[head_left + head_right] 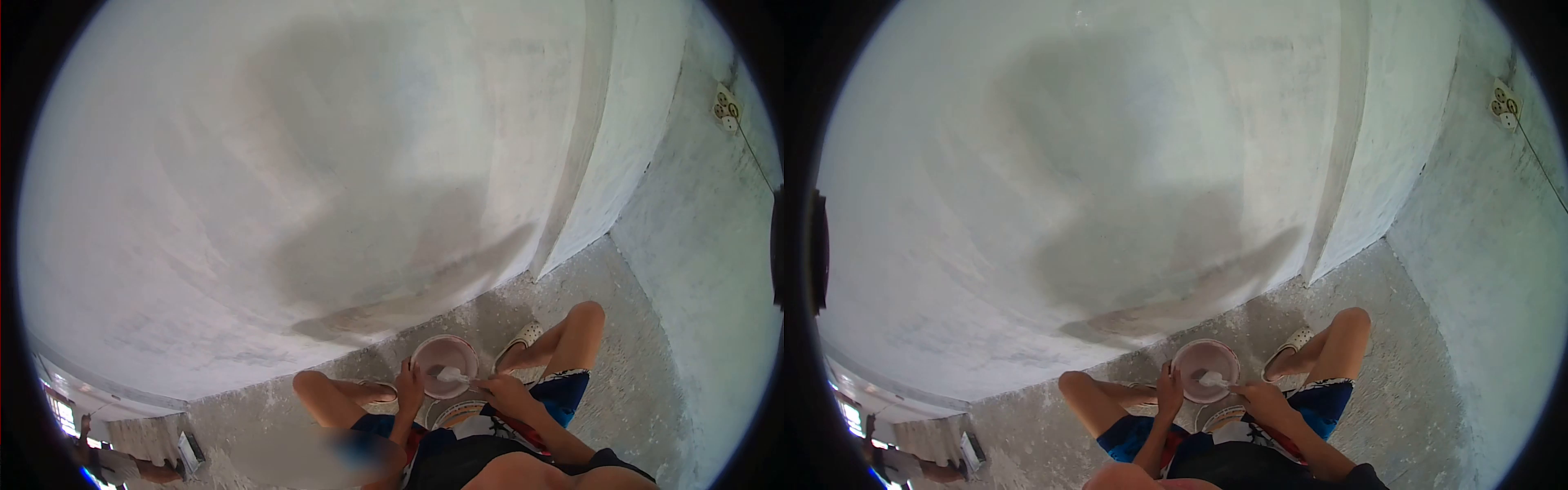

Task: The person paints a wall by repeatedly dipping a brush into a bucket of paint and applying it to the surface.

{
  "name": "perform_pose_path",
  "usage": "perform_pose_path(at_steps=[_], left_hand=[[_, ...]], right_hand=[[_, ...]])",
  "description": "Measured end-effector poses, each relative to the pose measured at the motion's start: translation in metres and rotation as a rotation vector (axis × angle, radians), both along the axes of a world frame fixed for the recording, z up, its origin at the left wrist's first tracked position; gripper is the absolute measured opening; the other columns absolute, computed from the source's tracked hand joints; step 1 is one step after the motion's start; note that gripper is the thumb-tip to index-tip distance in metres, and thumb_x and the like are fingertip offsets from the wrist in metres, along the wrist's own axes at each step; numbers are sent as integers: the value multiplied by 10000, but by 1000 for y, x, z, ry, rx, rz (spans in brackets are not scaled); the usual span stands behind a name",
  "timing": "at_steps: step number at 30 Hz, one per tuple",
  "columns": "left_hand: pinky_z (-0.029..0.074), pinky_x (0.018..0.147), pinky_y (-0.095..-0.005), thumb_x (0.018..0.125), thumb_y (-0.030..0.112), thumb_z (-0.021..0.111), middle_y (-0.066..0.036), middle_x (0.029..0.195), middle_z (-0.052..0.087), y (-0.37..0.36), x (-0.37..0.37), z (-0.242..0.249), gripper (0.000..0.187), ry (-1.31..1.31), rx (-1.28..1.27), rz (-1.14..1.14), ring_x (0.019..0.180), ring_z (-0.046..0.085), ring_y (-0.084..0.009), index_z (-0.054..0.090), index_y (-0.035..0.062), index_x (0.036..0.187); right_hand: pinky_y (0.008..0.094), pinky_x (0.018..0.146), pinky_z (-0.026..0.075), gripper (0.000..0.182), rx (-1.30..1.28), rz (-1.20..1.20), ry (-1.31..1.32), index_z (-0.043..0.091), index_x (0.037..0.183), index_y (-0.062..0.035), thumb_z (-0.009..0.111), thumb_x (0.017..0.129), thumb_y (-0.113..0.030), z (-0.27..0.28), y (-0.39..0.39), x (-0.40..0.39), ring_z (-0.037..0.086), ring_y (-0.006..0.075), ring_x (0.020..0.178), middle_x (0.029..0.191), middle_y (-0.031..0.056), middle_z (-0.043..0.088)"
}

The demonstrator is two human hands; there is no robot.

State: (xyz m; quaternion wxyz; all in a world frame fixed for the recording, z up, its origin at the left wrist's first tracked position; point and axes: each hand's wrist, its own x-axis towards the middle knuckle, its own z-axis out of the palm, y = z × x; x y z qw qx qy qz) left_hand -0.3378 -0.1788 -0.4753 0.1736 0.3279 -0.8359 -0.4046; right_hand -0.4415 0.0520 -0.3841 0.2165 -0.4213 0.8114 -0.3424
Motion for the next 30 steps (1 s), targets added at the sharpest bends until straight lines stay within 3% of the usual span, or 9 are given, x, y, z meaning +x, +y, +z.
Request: perform_pose_path(at_steps=[8,10,14,17,23,24,27,29,30], left_hand=[[486,787,-482,985,216,487,-289,1037,633,-1,-42,73,339,163,-88,35,970,607,-469,534,-17,1226],[492,777,-473,983,205,494,-284,1031,637,-7,-59,92,325,195,-87,28,960,612,-466,539,-7,1225],[503,766,-463,975,184,502,-267,1037,647,-4,-87,151,306,286,-121,-11,944,623,-453,546,19,1228],[508,764,-463,972,175,504,-252,1036,655,-11,-98,156,298,304,-208,-10,935,631,-442,551,39,1233],[519,757,-447,959,206,536,-242,1000,668,-14,-103,168,279,275,-237,26,918,641,-428,606,35,1168],[519,757,-447,959,206,536,-242,1000,668,-15,-102,164,279,272,-234,31,918,641,-428,606,35,1168],[526,755,-389,952,239,560,-221,989,686,-21,-100,156,307,291,-203,56,893,681,-370,638,18,1150],[518,759,-331,947,273,578,-198,1005,700,-21,-94,155,373,315,69,110,882,695,-269,638,-17,1174],[518,759,-331,947,273,578,-198,1005,700,-23,-92,152,373,315,68,112,882,695,-269,638,-17,1174]], right_hand=[[458,724,511,296,72,188,305,666,1126,-111,567,847,-120,59,-4,-61,653,338,799,812,150,640],[433,718,502,315,-8,190,500,649,1142,-121,585,835,-98,78,-6,-81,631,322,765,810,129,631],[430,783,486,378,31,226,551,630,1191,-114,564,821,-71,122,-8,-95,638,311,838,851,120,637],[412,772,487,370,-18,182,587,638,1183,-117,590,820,-66,137,-3,-97,640,279,815,827,100,631],[372,668,518,223,-195,8,353,707,1055,-84,679,836,-112,148,12,-103,653,232,641,770,138,677],[355,641,523,254,-157,-54,181,690,1087,-60,681,844,-132,153,15,-104,661,234,639,778,132,690],[310,610,531,303,-154,-162,-110,667,1131,-19,682,861,-156,146,29,-110,666,196,642,787,118,703],[281,607,534,315,-192,-211,-232,659,1142,-1,682,871,-161,137,37,-118,662,156,648,789,111,703],[275,605,538,300,-259,-266,-408,659,1130,19,672,887,-157,134,42,-122,657,146,661,782,104,696]])
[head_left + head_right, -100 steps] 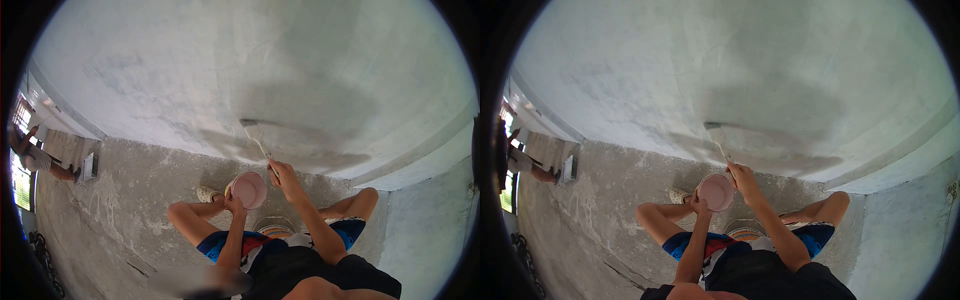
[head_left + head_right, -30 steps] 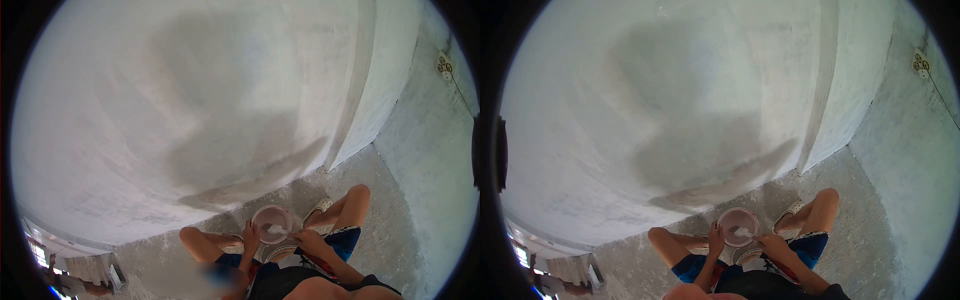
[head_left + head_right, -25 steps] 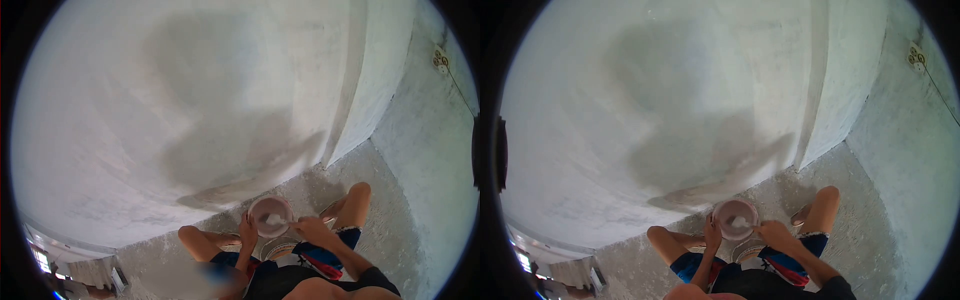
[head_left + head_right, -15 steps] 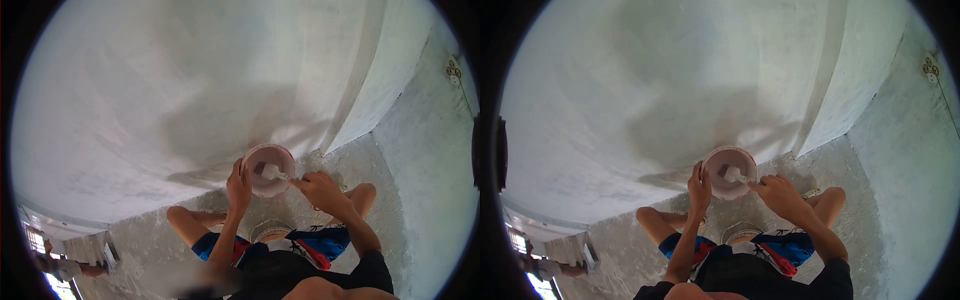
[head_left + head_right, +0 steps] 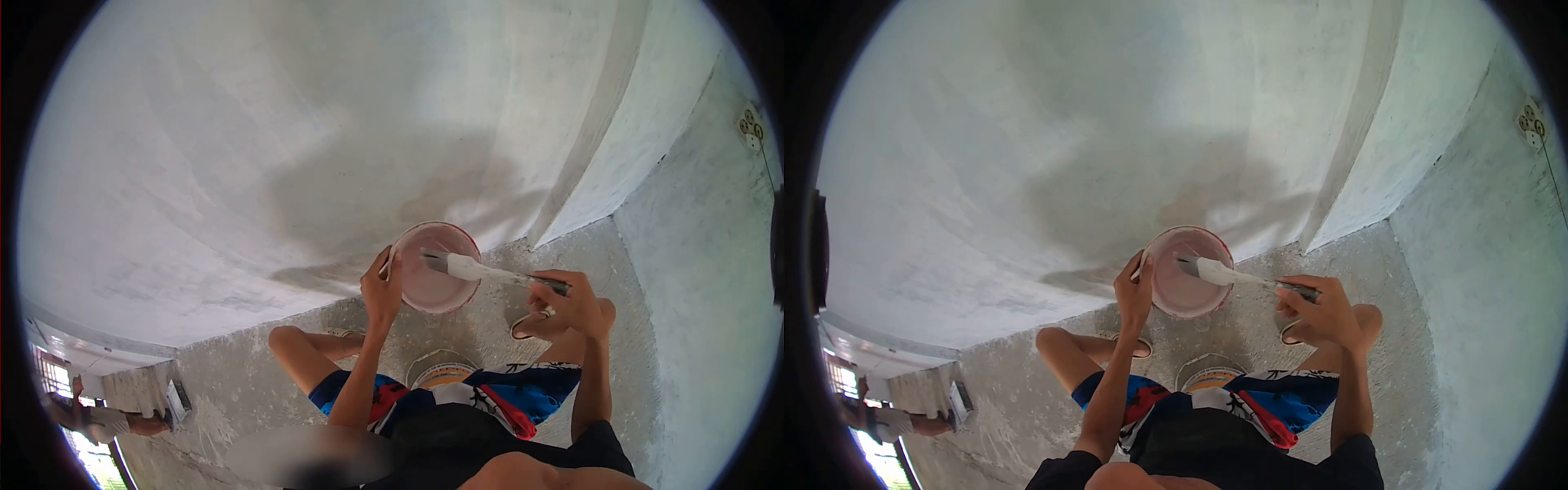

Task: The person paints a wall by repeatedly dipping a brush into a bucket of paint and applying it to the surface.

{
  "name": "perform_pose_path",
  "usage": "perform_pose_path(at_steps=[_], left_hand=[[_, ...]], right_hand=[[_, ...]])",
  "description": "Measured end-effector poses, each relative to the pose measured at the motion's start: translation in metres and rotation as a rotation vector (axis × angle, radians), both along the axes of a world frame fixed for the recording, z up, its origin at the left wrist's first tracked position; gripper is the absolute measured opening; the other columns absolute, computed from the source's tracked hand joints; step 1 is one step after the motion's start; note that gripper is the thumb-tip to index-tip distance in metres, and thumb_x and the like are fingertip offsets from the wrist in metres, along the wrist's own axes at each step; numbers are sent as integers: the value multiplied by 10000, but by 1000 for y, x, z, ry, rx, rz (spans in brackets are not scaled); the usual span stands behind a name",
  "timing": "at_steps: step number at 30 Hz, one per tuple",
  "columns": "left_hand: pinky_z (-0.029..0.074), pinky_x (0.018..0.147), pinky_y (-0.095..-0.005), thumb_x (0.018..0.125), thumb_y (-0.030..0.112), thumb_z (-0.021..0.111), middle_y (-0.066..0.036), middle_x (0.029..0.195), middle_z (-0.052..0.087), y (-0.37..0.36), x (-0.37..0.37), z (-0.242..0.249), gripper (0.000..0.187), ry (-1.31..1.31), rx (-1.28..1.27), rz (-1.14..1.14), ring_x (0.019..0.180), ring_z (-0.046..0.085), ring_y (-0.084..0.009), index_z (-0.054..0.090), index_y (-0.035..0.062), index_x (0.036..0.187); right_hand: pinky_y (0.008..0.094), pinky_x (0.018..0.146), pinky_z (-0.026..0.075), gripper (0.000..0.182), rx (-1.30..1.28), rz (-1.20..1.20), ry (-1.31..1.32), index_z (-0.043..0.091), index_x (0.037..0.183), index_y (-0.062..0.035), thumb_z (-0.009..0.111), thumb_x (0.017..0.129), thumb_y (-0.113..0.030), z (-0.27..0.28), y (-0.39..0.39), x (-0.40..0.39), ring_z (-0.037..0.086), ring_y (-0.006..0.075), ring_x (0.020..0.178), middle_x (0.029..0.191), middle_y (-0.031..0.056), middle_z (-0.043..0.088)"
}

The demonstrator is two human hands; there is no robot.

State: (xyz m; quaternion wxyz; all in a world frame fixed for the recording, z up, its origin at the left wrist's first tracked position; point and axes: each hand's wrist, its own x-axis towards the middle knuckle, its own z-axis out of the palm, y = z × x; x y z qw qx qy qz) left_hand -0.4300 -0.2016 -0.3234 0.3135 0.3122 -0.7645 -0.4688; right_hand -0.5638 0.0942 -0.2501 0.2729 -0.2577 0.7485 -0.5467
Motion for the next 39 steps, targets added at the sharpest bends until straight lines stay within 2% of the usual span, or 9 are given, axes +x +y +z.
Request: perform_pose_path(at_steps=[1,2,8,17,24,27,29,33,39], left_hand=[[513,763,-311,943,283,587,-192,1014,700,-4,2,-5,400,14,49,9,892,673,-227,631,-34,1183],[507,767,-291,939,293,595,-186,1023,699,-5,5,-5,427,26,98,18,902,652,-185,624,-51,1191],[509,785,-297,927,315,612,-192,1038,693,-1,3,4,454,30,78,33,941,623,-171,628,-65,1175],[463,930,-359,896,328,628,-227,1078,683,0,-26,6,454,37,90,22,1034,657,-304,648,-44,1155],[462,935,-368,878,368,641,-210,1069,691,8,-62,-6,452,-11,142,-81,1038,659,-306,675,0,1138],[465,925,-359,866,383,651,-191,1059,699,8,-77,-8,454,-15,162,-154,1028,663,-291,684,18,1134],[465,859,-304,890,330,655,-149,999,712,10,-87,-8,446,-26,202,-197,931,634,-173,660,-31,1151],[473,886,-337,861,392,656,-154,1047,711,15,-106,-3,461,-29,244,-252,984,671,-247,683,26,1139],[492,779,-304,880,332,655,-98,952,718,18,-112,10,403,-19,323,-283,861,642,-161,686,25,1138]], right_hand=[[268,604,543,288,-79,-46,-172,658,1118,39,662,904,-153,-2,4,-4,652,135,673,775,97,689],[268,604,543,288,-78,-42,-175,658,1118,39,662,904,-153,-2,6,-6,652,135,673,775,97,689],[279,616,539,255,-190,-93,-175,650,1112,69,618,932,-109,5,18,-7,638,155,671,758,106,663],[253,645,510,254,-203,-91,290,650,1153,39,620,911,-30,73,39,-7,608,123,687,782,83,666],[248,632,512,269,-97,-75,571,674,1141,5,677,877,-44,166,43,-24,594,82,675,797,69,688],[244,623,504,261,-80,-107,688,675,1136,7,678,888,-75,192,40,-29,579,79,664,776,60,677],[247,625,504,254,-16,-131,741,677,1133,3,666,904,-105,214,38,-29,574,81,663,770,58,672],[250,623,504,259,-24,-225,846,678,1134,-1,661,912,-134,242,31,-39,575,87,671,757,63,664],[270,615,498,263,-200,-407,1297,682,1144,-31,662,908,-145,263,11,-53,582,110,656,804,89,673]])
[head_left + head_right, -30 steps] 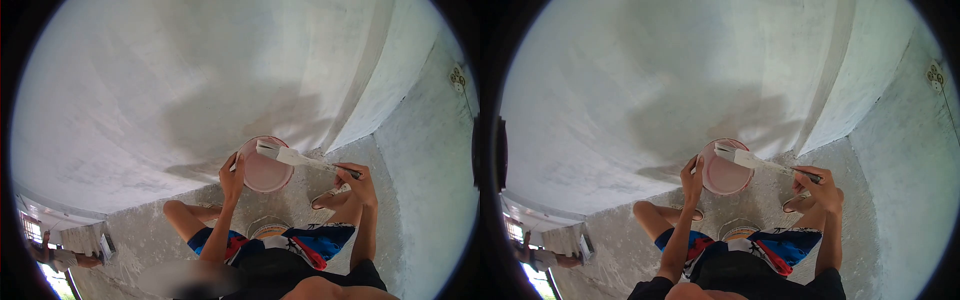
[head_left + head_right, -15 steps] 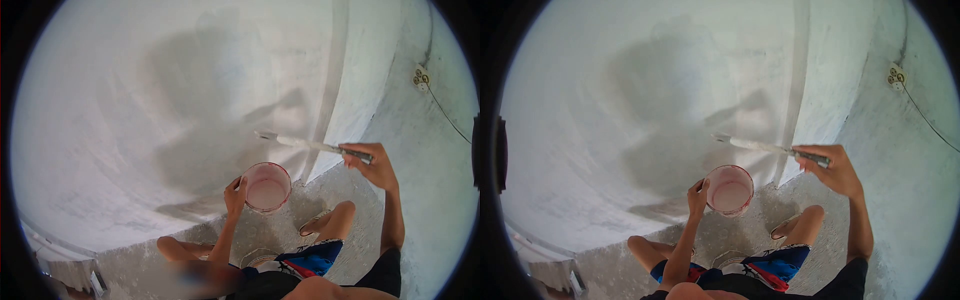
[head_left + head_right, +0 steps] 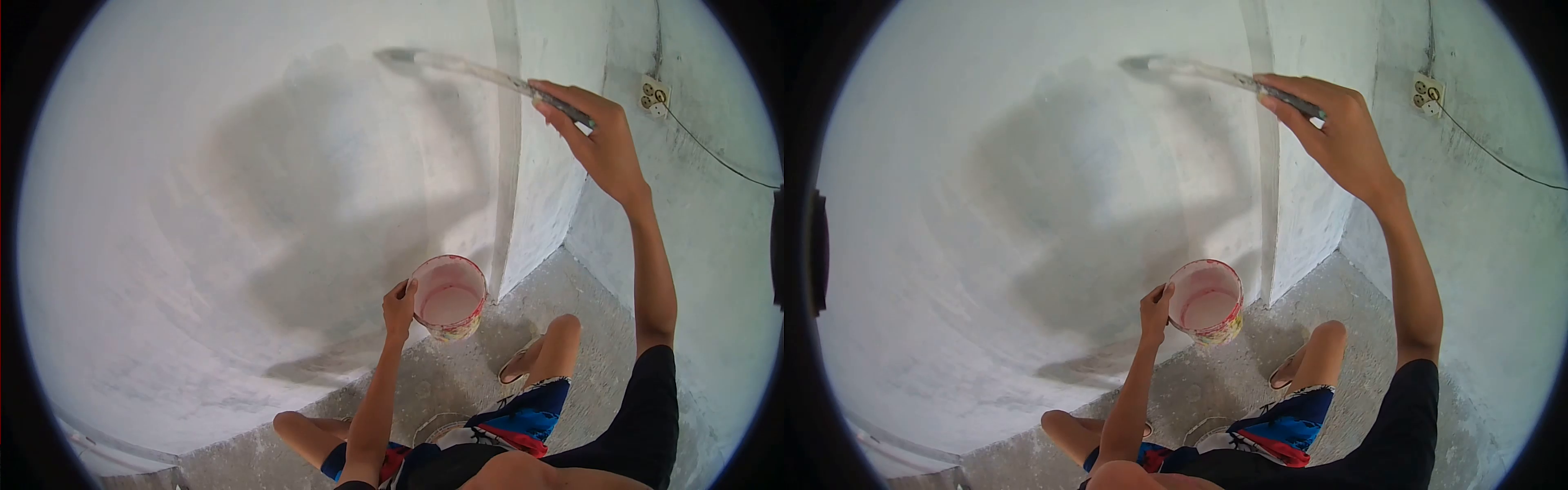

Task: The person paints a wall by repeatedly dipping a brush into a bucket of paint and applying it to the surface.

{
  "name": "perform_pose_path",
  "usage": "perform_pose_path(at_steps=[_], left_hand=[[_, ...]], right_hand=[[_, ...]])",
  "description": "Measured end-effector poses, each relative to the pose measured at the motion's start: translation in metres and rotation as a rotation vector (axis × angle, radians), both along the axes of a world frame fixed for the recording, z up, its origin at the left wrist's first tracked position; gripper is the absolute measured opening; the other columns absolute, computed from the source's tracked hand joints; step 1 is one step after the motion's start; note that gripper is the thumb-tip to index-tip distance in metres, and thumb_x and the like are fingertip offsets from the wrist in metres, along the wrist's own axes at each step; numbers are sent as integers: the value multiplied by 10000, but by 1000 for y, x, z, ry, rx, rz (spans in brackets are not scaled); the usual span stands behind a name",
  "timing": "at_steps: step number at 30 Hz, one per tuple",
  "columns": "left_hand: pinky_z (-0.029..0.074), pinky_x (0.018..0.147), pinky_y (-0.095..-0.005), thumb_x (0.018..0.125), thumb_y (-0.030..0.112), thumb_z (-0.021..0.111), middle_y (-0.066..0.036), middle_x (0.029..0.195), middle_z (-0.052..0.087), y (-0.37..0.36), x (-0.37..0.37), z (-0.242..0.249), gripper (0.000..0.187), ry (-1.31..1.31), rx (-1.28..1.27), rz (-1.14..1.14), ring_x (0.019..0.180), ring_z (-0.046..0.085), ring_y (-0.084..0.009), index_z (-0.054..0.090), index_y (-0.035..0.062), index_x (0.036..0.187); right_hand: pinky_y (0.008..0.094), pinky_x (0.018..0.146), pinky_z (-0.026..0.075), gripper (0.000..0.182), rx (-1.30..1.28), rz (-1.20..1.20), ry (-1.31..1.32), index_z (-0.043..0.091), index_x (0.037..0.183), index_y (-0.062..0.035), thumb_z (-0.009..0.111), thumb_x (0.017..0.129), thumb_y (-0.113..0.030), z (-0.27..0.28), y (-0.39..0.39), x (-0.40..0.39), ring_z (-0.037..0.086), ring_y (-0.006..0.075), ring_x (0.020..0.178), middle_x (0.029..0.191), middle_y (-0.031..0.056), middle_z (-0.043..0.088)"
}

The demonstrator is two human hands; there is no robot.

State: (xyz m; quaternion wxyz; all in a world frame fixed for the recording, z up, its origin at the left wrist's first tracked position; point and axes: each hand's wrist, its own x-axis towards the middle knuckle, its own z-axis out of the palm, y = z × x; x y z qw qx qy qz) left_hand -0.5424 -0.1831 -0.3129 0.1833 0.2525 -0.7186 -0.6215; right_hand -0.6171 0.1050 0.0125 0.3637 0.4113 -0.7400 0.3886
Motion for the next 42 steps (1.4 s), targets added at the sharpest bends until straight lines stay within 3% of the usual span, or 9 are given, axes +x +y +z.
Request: perform_pose_path(at_steps=[5,8,15,17,23,28,32,37,42], left_hand=[[417,474,-262,905,310,649,-31,789,647,-1,6,-10,395,2,108,-26,568,513,-78,672,-12,1132],[297,391,-235,917,336,642,15,706,592,-2,-2,-46,392,127,115,48,476,412,-41,667,-7,1106],[267,376,-237,922,329,642,19,729,589,1,7,-72,391,111,133,48,481,395,-30,661,-7,1120],[490,706,-281,907,339,652,-119,995,697,6,18,-76,472,58,162,46,843,607,-139,635,-51,1172],[469,864,-327,923,340,621,-164,1037,695,26,65,-125,481,100,-17,181,972,627,-200,627,-74,1166],[465,882,-333,930,327,610,-175,1057,688,37,104,-145,470,57,36,184,993,631,-216,626,-81,1161],[466,885,-335,938,308,607,-164,1105,672,29,140,-165,457,-4,49,223,1037,616,-220,616,-84,1172],[471,900,-340,941,289,610,-159,1155,652,30,182,-169,446,-23,88,259,1076,600,-227,603,-69,1207],[480,914,-357,944,277,609,-163,1182,639,32,199,-186,438,-87,122,341,1095,595,-237,599,-61,1223]], right_hand=[[348,629,497,354,144,-216,421,629,1221,-47,654,869,-65,-27,-18,-15,541,226,670,769,115,557],[358,632,498,371,242,-163,290,614,1222,-39,649,853,-44,-77,-22,-21,542,247,714,777,117,537],[376,674,509,416,394,-90,12,545,1273,-35,629,865,-33,-179,-3,-7,556,270,748,792,123,540],[377,675,509,401,368,-85,-51,562,1268,-48,627,872,-36,-195,4,-4,556,273,740,789,130,549],[377,677,507,331,441,-35,-215,605,1224,-51,618,895,-84,-238,18,14,575,290,749,806,146,569],[402,715,503,322,599,21,-245,609,1221,-45,586,909,-119,-209,-1,-2,592,315,780,824,170,582],[395,707,499,306,535,-70,17,633,1194,-32,578,895,-71,-126,-17,-16,587,320,771,820,178,578],[375,650,472,244,336,-144,54,667,1122,-1,617,897,-82,-37,-18,0,533,245,637,735,137,591],[310,585,472,238,194,-105,92,681,1131,-42,629,904,-86,-8,-11,9,543,199,597,770,123,618]])
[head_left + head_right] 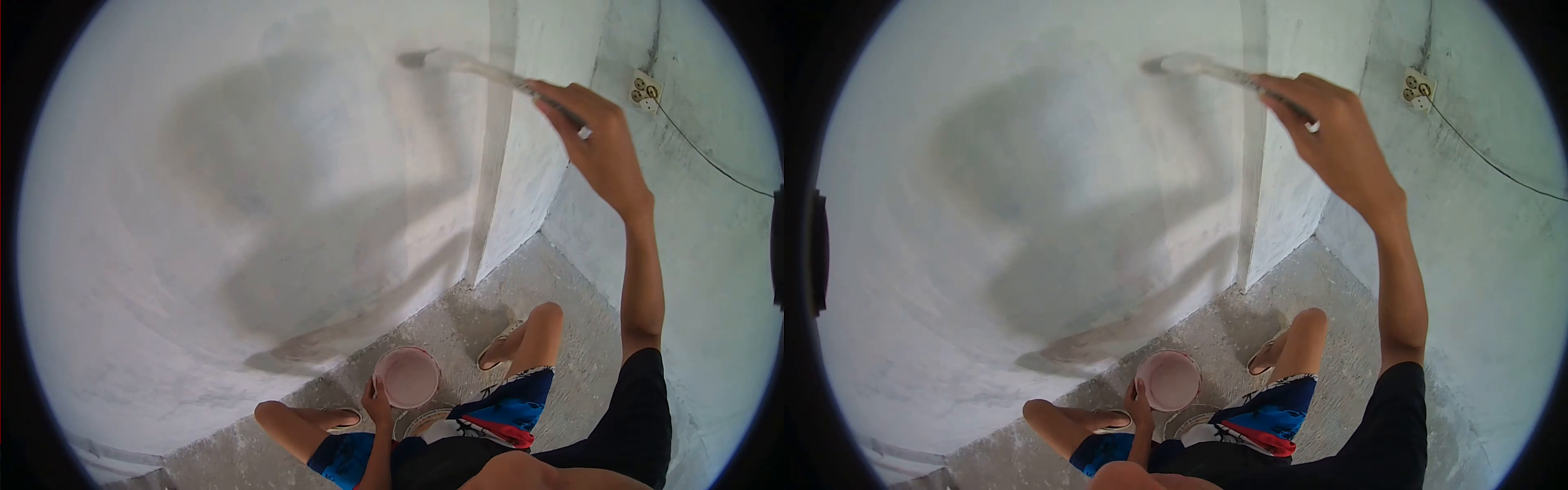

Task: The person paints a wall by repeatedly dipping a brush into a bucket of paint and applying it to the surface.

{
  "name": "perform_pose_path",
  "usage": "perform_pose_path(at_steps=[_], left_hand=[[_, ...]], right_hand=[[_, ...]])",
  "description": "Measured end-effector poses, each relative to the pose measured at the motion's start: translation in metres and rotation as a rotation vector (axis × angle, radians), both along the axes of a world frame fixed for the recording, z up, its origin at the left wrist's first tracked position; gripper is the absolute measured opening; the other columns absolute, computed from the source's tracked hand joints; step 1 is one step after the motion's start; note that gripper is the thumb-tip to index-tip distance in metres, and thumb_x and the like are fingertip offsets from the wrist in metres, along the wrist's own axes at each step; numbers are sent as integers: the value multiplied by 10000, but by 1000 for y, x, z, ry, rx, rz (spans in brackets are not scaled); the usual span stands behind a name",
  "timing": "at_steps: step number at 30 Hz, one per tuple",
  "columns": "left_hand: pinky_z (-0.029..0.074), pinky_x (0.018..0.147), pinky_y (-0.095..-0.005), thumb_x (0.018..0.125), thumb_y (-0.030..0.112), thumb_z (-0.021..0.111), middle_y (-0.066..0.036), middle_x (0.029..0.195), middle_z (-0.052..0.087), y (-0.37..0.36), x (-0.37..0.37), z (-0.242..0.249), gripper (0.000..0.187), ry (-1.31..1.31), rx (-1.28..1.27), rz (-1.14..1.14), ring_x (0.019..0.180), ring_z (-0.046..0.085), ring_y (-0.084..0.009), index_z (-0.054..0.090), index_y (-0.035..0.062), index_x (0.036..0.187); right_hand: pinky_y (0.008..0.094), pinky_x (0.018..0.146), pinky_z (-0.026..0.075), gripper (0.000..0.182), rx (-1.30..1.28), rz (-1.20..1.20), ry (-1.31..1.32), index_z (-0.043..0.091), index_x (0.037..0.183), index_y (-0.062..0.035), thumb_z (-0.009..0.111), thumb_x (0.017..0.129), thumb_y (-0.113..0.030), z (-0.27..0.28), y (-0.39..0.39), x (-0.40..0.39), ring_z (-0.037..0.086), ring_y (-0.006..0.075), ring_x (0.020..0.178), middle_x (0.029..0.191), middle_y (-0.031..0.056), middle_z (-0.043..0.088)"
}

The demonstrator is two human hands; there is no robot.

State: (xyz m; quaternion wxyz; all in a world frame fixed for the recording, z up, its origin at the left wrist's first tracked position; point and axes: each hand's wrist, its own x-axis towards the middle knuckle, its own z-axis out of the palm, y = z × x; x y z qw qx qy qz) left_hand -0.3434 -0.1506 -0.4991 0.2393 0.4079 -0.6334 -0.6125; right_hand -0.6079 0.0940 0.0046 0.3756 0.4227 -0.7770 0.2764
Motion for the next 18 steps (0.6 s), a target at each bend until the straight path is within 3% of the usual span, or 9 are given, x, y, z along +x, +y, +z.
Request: perform_pose_path(at_steps=[2,7,11,18], left_hand=[[482,914,-355,944,275,610,-166,1197,632,3,2,-9,445,40,-25,85,1110,592,-244,594,-64,1231],[483,914,-355,937,283,623,-170,1205,628,3,0,-14,456,80,36,83,1110,594,-250,594,-64,1231],[484,908,-364,935,294,628,-168,1197,632,6,0,-18,461,91,110,132,1097,598,-245,597,-59,1230],[478,925,-372,931,295,635,-185,1218,621,9,-4,-6,496,59,94,58,1105,600,-250,569,-73,1257]], right_hand=[[271,563,466,248,-69,-122,2,680,1144,-53,630,903,-84,3,-2,5,542,178,607,771,110,616],[323,553,440,364,-139,-112,165,651,1206,-67,654,852,17,-57,-26,-5,498,181,611,731,93,530],[374,628,466,395,-81,-20,-104,621,1232,-57,648,847,29,-143,-38,-6,548,267,677,784,141,549],[384,619,449,369,-108,15,-351,592,1228,-14,626,863,35,-284,-53,18,513,271,671,766,136,512]])
